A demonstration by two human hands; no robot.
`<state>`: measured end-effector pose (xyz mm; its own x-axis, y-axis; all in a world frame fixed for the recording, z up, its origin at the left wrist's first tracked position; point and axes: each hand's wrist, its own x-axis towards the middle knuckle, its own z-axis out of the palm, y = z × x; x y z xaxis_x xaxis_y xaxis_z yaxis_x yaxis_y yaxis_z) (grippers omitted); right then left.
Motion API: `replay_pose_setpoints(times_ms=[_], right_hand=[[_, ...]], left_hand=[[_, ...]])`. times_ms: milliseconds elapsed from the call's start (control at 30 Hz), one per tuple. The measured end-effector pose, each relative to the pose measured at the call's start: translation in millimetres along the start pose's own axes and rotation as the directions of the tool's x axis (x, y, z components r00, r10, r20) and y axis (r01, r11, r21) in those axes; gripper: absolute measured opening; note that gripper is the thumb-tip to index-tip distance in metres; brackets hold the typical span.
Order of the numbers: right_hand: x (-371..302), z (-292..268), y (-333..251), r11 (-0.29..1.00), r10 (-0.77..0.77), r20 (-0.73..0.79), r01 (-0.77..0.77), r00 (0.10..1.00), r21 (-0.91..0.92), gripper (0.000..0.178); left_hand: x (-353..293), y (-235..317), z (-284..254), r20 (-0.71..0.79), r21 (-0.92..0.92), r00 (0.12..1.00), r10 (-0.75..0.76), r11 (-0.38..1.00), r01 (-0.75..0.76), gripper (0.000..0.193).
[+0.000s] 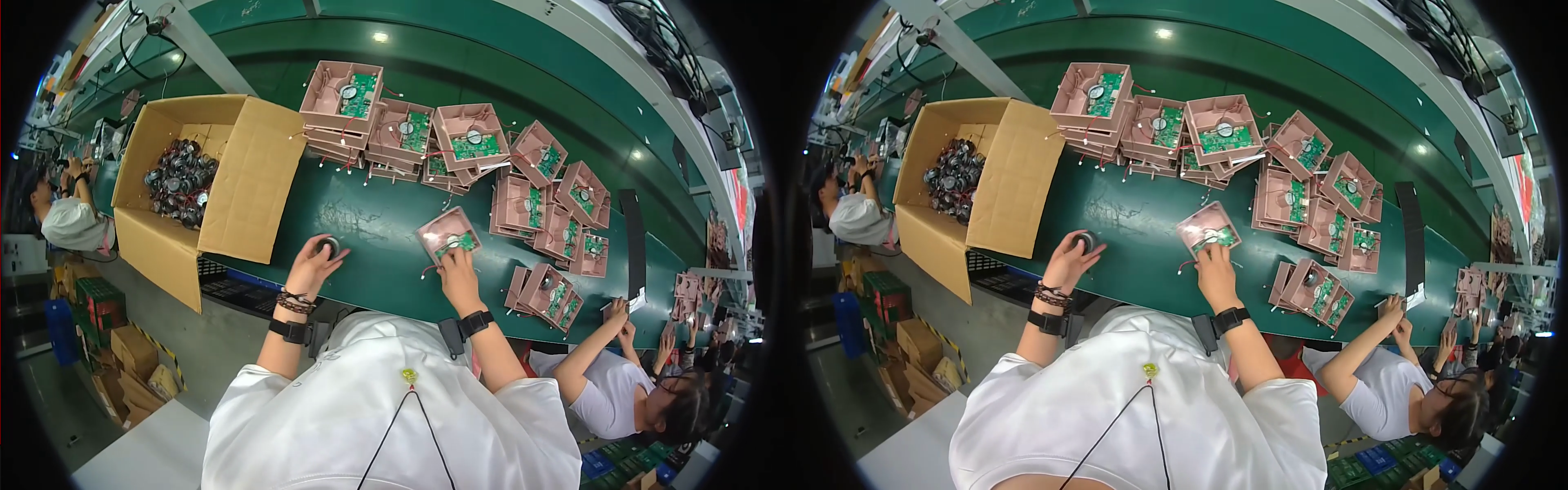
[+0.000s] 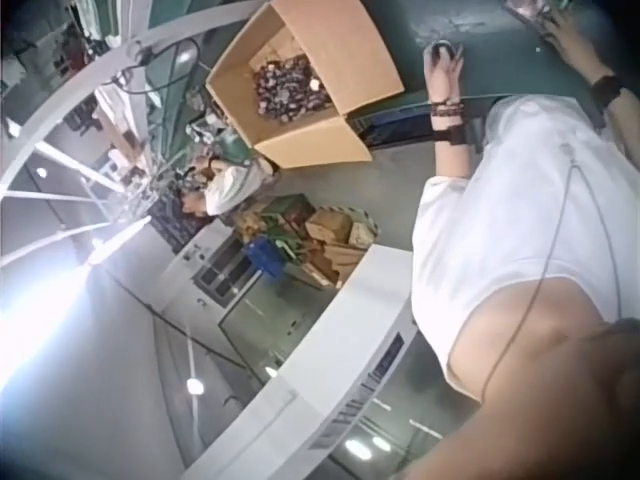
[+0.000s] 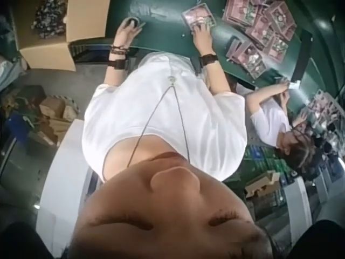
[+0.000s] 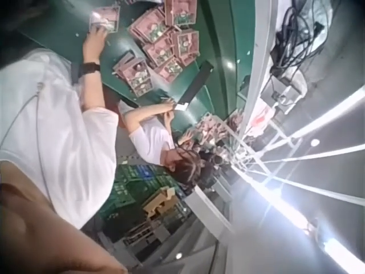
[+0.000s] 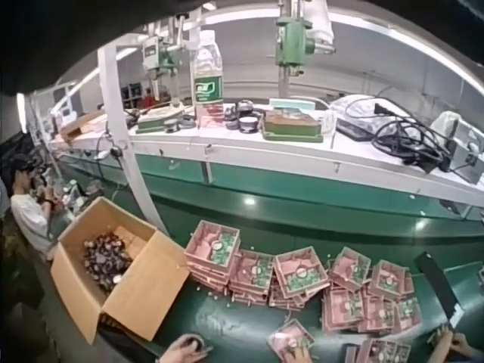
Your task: Assemble electronic components onto PCB boards at a production workstation.
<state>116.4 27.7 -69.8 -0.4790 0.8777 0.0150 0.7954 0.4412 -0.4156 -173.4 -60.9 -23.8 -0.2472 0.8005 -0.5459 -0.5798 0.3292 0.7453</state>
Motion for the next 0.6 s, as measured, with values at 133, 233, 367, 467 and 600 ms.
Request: replay_pose_setpoints(times_ms=[133,233,367,467,600], right_hand=[[-10,-12,-6,0.965,-0.259,0.177,0.247,0.95,0.086,0.015],[-16,-23,3,0.899,-0.432,0.242,0.437,0.869,0.032,0.021],[1,-63,-26,0.939,-0.343,0.118,0.339,0.932,0.051,0.029],[8,-77,-64,0.889,-0.182,0.051,0.142,0.982,0.436,0.045],[9,-67,-81,0.834,-0.233,0.069,0.163,0.97,0.527,0.046]], left_hand=[[3,-16,32,0.106,0.069,0.993,0.044,0.996,-0.051,0.021],[10,-33,45,0.164,0.239,0.986,0.018,0.969,-0.057,0.022],[11,-45,68,0.183,0.314,0.979,-0.093,0.949,0.032,0.024],[4,-40,81,0.192,0.299,0.972,-0.135,0.952,0.073,0.026],[1,-35,86,0.294,0.461,0.94,-0.17,0.887,0.016,0.029]])
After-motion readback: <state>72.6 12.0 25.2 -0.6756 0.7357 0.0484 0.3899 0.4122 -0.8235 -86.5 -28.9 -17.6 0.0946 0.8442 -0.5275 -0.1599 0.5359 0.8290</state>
